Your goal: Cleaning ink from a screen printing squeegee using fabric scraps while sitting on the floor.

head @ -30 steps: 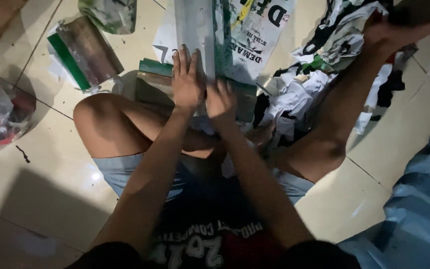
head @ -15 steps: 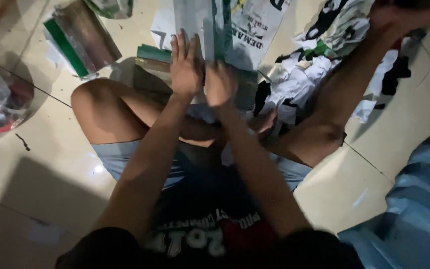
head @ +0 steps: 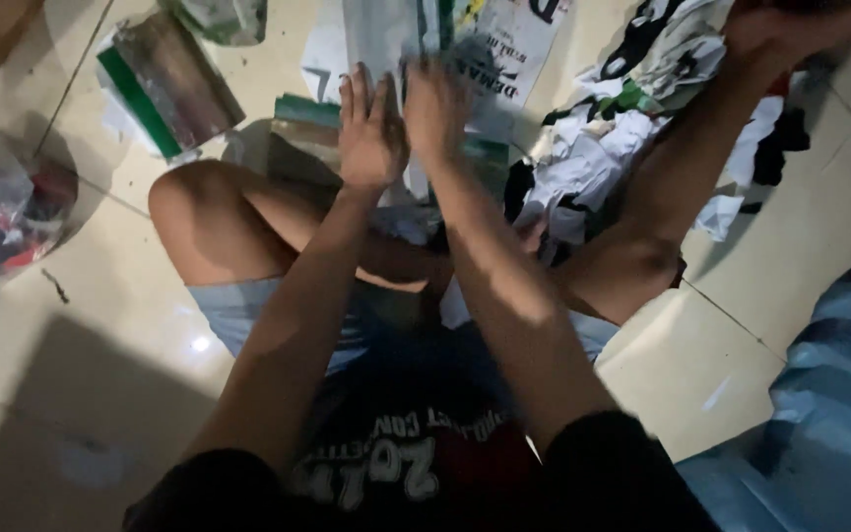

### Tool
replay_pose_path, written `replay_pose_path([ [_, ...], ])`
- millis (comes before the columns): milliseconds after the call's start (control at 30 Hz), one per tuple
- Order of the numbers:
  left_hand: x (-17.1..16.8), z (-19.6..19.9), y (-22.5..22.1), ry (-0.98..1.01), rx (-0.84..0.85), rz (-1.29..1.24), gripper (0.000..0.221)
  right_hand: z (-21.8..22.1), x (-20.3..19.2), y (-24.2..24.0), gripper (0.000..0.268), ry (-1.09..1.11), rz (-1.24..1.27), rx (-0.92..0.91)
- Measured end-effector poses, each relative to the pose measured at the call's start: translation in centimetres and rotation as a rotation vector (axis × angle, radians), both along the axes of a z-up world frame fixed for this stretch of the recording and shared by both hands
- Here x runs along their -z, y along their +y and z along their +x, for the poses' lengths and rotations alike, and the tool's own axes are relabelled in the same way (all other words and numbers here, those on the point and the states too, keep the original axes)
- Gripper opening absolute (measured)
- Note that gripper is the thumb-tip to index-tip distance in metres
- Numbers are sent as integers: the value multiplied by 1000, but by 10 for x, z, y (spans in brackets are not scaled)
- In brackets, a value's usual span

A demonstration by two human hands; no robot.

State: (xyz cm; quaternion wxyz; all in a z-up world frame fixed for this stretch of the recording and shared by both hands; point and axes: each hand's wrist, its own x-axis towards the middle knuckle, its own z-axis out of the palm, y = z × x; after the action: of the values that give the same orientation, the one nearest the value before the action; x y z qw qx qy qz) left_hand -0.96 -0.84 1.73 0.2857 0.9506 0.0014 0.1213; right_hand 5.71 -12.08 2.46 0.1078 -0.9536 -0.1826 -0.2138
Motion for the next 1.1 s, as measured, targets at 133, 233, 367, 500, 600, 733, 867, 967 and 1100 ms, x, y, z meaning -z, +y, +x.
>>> replay_pose_path([
  [133,-2,-5,2,126,-28,-81,59,-126,-16,-37,21,474,84,40],
  [233,0,-6,-1,149,-41,-34,59,-150,-20,-47,37,623,-22,54],
  [367,7,-5,2,104,-14,16,67,-53,-44,-21,19,519,81,126],
  [500,15,7,7,-55,-20,70,58,23,-10,-4,28,155,165,13],
  [600,26,-1,3,-8,-59,29,58,-27,6,-22,18,120,126,-30],
  [733,27,-5,4,33,-33,-13,64,-129,-3,-66,24,436,11,33],
  [867,21,-5,2,103,-33,52,63,-111,39,-67,24,205,107,-4],
  [967,9,-2,3,177,-4,80,68,-29,-25,-25,11,244,144,-66],
  [1100,12,-5,0,104,-38,75,57,-12,-5,-25,10,-39,9,-35],
])
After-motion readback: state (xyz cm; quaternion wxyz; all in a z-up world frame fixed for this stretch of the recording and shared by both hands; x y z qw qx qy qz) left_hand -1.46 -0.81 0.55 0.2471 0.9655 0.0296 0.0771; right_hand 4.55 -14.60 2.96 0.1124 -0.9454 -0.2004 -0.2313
